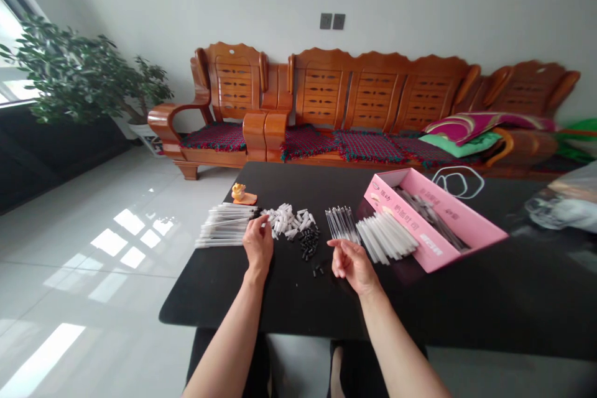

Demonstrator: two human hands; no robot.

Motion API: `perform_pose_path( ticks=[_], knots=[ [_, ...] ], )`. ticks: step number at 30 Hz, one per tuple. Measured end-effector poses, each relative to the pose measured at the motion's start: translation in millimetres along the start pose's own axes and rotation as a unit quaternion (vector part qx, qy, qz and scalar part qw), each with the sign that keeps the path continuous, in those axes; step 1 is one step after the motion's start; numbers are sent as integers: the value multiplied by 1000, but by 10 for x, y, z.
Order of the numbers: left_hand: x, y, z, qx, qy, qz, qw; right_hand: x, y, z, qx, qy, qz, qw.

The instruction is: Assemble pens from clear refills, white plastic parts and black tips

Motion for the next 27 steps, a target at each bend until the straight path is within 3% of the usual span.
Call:
perform_pose_path(
  ticks=[4,6,7,9,12,13,15,19,23,24,25,27],
  knots=[
    [75,61,8,18,-1,36,999,-233,107,105,-8,103,-122,987],
    [60,45,24,16,-3,34,999,-458,161,207,-11,245,-207,947],
    [56,38,29,16,-2,34,999,-582,181,265,-1,332,-246,911],
    [60,32,35,17,2,35,999,-801,198,391,13,513,-297,805],
    [80,40,43,18,11,38,999,-1003,160,501,67,702,-291,646],
    [85,44,47,18,13,39,999,-1035,137,511,85,738,-273,611],
    [90,49,56,17,19,38,999,-1056,90,506,112,779,-236,569],
    [90,49,67,19,21,35,999,-1037,11,476,132,799,-201,552],
    [95,53,69,19,19,36,999,-1045,-46,502,136,785,-217,564],
    [98,55,70,18,19,38,999,-1050,-52,516,133,768,-231,582],
    [100,57,73,18,17,38,999,-1053,-53,525,125,735,-246,620],
    [106,59,77,18,11,37,999,-1036,-42,527,89,629,-271,723]
  ],
)
Point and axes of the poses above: each hand's wrist, its own y-axis away from the middle knuckle, its own x-axis out of the palm, z = x × y, the point moved 3 cm from there along -y, towards the middle knuckle, and after that the axes turned 15 degrees about y, right-handed, at the moved point
